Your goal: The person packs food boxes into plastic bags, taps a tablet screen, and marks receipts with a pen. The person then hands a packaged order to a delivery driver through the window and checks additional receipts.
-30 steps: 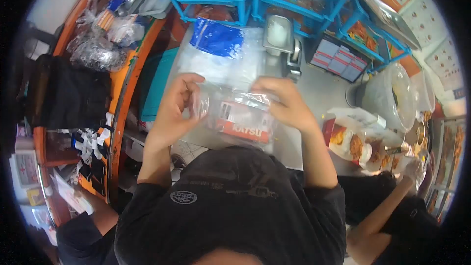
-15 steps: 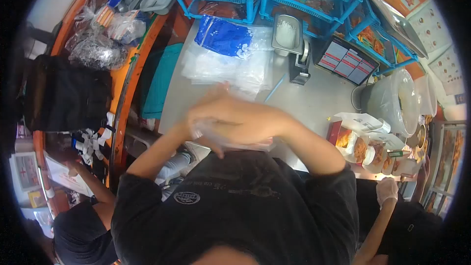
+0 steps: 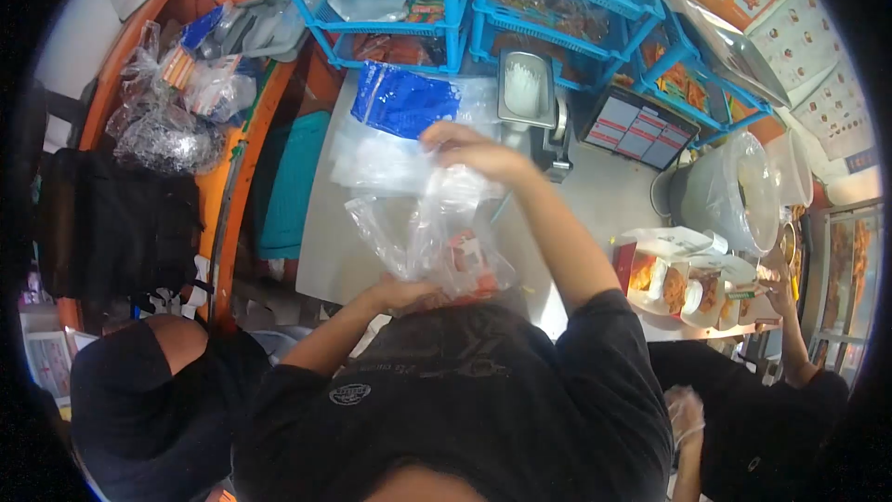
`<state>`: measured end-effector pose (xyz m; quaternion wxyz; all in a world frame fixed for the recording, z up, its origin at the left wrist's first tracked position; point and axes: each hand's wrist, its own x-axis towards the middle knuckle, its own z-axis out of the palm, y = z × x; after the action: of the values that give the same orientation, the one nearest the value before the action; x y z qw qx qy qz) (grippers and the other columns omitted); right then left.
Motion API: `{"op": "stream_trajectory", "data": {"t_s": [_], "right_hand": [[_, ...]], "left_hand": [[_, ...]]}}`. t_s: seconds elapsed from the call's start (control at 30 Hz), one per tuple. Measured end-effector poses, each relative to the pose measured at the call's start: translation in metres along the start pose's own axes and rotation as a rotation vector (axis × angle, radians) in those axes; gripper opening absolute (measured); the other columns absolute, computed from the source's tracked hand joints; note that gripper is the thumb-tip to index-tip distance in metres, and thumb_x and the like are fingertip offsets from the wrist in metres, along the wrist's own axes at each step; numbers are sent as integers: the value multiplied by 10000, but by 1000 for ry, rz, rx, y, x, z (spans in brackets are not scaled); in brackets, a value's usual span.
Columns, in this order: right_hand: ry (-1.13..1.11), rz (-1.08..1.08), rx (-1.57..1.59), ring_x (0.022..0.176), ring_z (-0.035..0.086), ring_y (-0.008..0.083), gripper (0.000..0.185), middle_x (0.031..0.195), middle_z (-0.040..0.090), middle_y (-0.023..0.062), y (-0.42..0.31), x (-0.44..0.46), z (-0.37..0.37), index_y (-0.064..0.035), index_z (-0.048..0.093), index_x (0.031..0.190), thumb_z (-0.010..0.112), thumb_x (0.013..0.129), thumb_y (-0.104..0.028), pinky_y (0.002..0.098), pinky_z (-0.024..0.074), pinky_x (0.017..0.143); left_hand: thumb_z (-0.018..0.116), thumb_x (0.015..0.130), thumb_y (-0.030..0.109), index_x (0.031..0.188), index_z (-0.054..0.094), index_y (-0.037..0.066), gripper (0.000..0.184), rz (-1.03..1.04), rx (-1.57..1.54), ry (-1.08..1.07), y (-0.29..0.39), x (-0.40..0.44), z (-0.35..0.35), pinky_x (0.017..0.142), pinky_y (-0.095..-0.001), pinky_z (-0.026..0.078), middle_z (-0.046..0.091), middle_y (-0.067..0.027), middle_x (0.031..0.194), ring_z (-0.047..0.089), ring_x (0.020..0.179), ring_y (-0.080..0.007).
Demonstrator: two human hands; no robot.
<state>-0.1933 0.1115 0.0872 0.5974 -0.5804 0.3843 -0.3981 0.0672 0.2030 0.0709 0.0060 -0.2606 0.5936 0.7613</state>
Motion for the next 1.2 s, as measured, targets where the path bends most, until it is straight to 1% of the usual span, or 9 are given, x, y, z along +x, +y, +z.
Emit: {"op": "stream_trajectory", "data": {"t_s": [0.23,0.37,0.43,0.63,0.7,0.8,0.9,1.0,1.2], "right_hand": [[346,60,268,1019,510,146,348,1111,559,29,-2,-84,-43,-55,556,1148,581,803,-92,280,399,895],[814,-57,-243,833,529,126,64,832,546,10,10,-98,7,-34,552,893,551,888,-98,261,422,790],[891,-437,-374,865,516,197,157,926,522,89,22,-93,41,-16,483,931,553,850,-131,321,423,807],[512,-669,-582,1114,424,335,524,1199,432,211,44,-60,120,38,407,1251,569,840,-245,421,358,961],[349,-561,-535,1109,436,329,501,1195,448,208,55,-48,132,36,423,1241,568,846,-237,416,363,960],[183,-315,-452,1103,455,321,468,1188,472,204,73,-37,132,32,446,1226,567,855,-227,408,370,958],[116,-100,-338,1096,474,313,435,1181,497,200,85,-33,127,29,470,1211,566,864,-216,399,378,956],[149,63,-242,1090,493,305,403,1175,521,196,85,-34,113,26,494,1196,564,873,-205,391,386,953],[795,-259,-628,930,607,306,251,1017,646,183,31,-16,-43,36,608,1082,565,894,-125,368,449,859]], "left_hand": [[660,771,321,1158,596,99,451,534,747,250,-18,6,9,992,-394,366,567,-138,1165,511,1111,-266],[614,818,306,1189,572,63,446,374,552,456,-24,11,-19,978,-380,357,564,-132,1179,494,1109,-247],[590,842,298,1205,560,44,444,284,341,658,-14,7,-42,971,-373,353,563,-129,1185,486,1108,-238],[545,890,247,1136,584,21,336,309,-75,1163,48,9,-64,773,-371,473,637,-88,1003,581,842,-203],[535,893,241,1103,598,25,309,110,-352,1173,120,-27,-39,753,-374,483,646,-73,961,594,811,-194],[554,833,171,1063,603,25,277,334,-394,1172,94,-6,-29,747,-394,490,645,-106,945,615,819,-246],[590,781,197,893,611,46,189,298,943,905,132,-68,-14,746,-419,491,637,-117,931,606,844,-294],[631,713,225,883,616,52,243,856,1403,815,115,-60,-47,735,-447,486,625,-151,900,604,832,-351],[625,638,119,862,616,34,239,111,965,978,53,-77,-53,740,-439,483,618,-160,881,605,858,-351]]}}
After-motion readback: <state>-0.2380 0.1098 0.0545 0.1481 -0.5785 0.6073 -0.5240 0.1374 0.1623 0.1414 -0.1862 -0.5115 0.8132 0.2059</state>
